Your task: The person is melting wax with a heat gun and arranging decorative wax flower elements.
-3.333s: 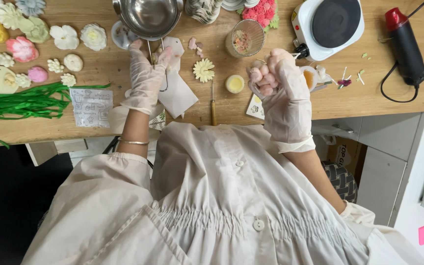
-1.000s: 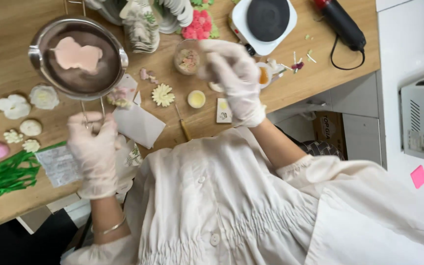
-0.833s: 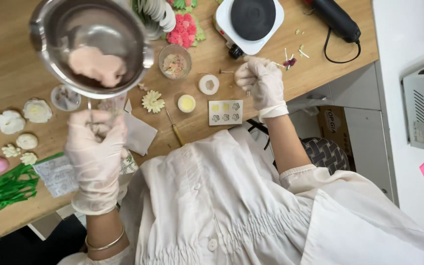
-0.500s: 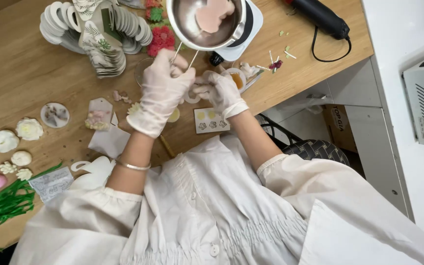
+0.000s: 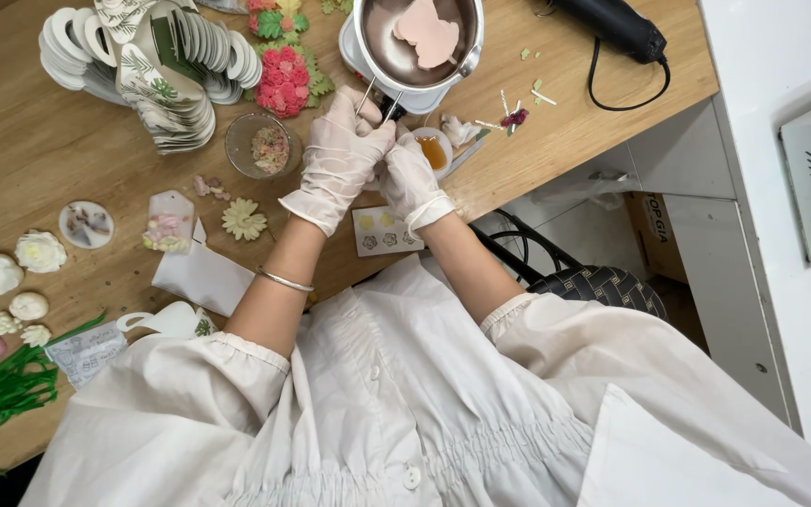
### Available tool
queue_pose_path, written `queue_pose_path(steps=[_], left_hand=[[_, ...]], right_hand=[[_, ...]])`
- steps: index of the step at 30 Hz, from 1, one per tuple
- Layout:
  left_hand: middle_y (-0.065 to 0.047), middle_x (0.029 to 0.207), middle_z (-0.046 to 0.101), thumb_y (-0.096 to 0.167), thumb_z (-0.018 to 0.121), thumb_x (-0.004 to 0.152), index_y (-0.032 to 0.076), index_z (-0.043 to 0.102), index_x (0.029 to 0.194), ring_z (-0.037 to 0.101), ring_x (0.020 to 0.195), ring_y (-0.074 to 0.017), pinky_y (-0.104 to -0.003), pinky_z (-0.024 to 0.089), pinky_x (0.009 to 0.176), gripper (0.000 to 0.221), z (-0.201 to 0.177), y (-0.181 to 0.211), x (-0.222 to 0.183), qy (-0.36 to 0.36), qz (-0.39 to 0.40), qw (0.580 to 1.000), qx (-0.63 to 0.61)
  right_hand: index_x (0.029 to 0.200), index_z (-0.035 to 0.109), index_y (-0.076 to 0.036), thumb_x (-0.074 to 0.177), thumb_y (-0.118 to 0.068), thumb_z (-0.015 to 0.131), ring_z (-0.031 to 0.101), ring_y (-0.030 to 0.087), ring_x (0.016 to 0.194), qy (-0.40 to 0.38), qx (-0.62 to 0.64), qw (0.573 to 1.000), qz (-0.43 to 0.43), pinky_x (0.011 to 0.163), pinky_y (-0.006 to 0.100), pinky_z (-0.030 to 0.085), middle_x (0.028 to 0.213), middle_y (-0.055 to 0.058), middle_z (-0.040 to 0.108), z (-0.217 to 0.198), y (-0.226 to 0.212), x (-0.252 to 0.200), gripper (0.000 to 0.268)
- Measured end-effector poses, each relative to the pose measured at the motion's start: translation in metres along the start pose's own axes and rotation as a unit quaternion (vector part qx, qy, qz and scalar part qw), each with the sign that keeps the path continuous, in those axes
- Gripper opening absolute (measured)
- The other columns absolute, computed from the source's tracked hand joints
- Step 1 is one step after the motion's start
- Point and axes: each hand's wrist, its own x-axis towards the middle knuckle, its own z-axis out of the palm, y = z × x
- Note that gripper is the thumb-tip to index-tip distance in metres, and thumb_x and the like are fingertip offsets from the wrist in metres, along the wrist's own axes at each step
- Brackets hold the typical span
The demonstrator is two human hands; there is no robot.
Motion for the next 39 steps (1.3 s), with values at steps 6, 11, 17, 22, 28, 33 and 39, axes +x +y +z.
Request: queue_pose_path(steps=[6, 11, 17, 22, 28, 33, 39], left_hand=[[-0.004, 0.070, 0.061, 0.024, 0.079, 0.089, 0.008, 0.052, 0.115, 0.064, 0.056, -0.0160, -0.035, 0.055, 0.051, 0.041, -0.007, 0.004, -0.007, -0.026, -0.046, 0.999, 0.006], [-0.020, 0.111, 0.066, 0.031, 0.080, 0.095, -0.001, 0.040, 0.142, 0.069, 0.091, -0.0276, -0.040, 0.056, 0.080, 0.070, -0.030, -0.001, -0.032, 0.023, 0.075, 0.992, 0.100], [-0.018, 0.137, 0.061, 0.016, 0.073, 0.102, 0.001, 0.047, 0.142, 0.068, 0.115, -0.0277, -0.037, 0.056, 0.098, 0.050, -0.088, 0.024, -0.108, 0.076, 0.148, 0.984, 0.063], [-0.012, 0.128, 0.068, 0.005, 0.068, 0.101, 0.002, 0.055, 0.133, 0.071, 0.109, -0.0207, -0.032, 0.057, 0.096, 0.035, -0.124, 0.017, -0.162, 0.127, 0.074, 0.989, 0.035], [-0.009, 0.125, 0.070, 0.001, 0.066, 0.101, 0.001, 0.058, 0.127, 0.070, 0.103, -0.0163, -0.030, 0.057, 0.093, 0.027, -0.148, 0.002, -0.192, 0.185, 0.033, 0.982, 0.025], [-0.009, 0.124, 0.069, 0.000, 0.066, 0.102, 0.001, 0.060, 0.125, 0.069, 0.104, -0.0148, -0.029, 0.057, 0.093, 0.023, -0.156, -0.002, -0.200, 0.207, 0.012, 0.978, 0.004], [-0.009, 0.117, 0.070, 0.007, 0.074, 0.101, 0.005, 0.060, 0.128, 0.071, 0.103, -0.0201, -0.032, 0.059, 0.093, 0.030, -0.132, 0.056, -0.149, 0.188, 0.105, 0.973, 0.086]], right_hand=[[0.128, 0.047, -0.004, 0.105, -0.018, 0.048, 0.067, 0.018, 0.070, 0.020, -0.004, 0.999, 0.037, 0.058, 0.035, 0.059, 0.101, 0.008, 0.070, 0.027, -0.025, -0.022, 0.027], [0.126, 0.054, -0.005, 0.098, -0.021, 0.060, 0.069, 0.021, 0.068, 0.073, -0.227, 0.970, 0.053, 0.056, 0.034, 0.057, 0.095, 0.013, 0.072, 0.055, -0.063, -0.061, 0.033], [0.110, 0.076, -0.010, 0.097, -0.019, 0.073, 0.067, 0.007, 0.075, 0.111, -0.561, 0.792, -0.215, 0.067, 0.025, 0.058, 0.096, 0.003, 0.075, 0.104, -0.153, -0.115, 0.017], [0.114, 0.078, -0.015, 0.094, -0.016, 0.079, 0.072, 0.024, 0.088, 0.013, -0.780, 0.528, -0.336, 0.077, 0.035, 0.058, 0.101, 0.010, 0.075, 0.091, -0.187, -0.051, 0.020], [0.110, 0.079, -0.016, 0.087, -0.021, 0.079, 0.070, 0.033, 0.091, -0.125, -0.862, 0.432, -0.232, 0.082, 0.042, 0.054, 0.098, 0.013, 0.074, 0.100, -0.186, 0.012, 0.024], [0.100, 0.080, -0.012, 0.087, -0.018, 0.080, 0.071, 0.029, 0.084, -0.161, -0.818, 0.500, -0.234, 0.078, 0.039, 0.056, 0.093, 0.012, 0.075, 0.097, -0.194, 0.015, 0.015], [0.104, 0.074, -0.004, 0.103, -0.011, 0.072, 0.066, 0.008, 0.076, -0.067, -0.711, 0.656, -0.243, 0.067, 0.023, 0.054, 0.089, 0.003, 0.073, 0.095, -0.226, -0.014, 0.007]])
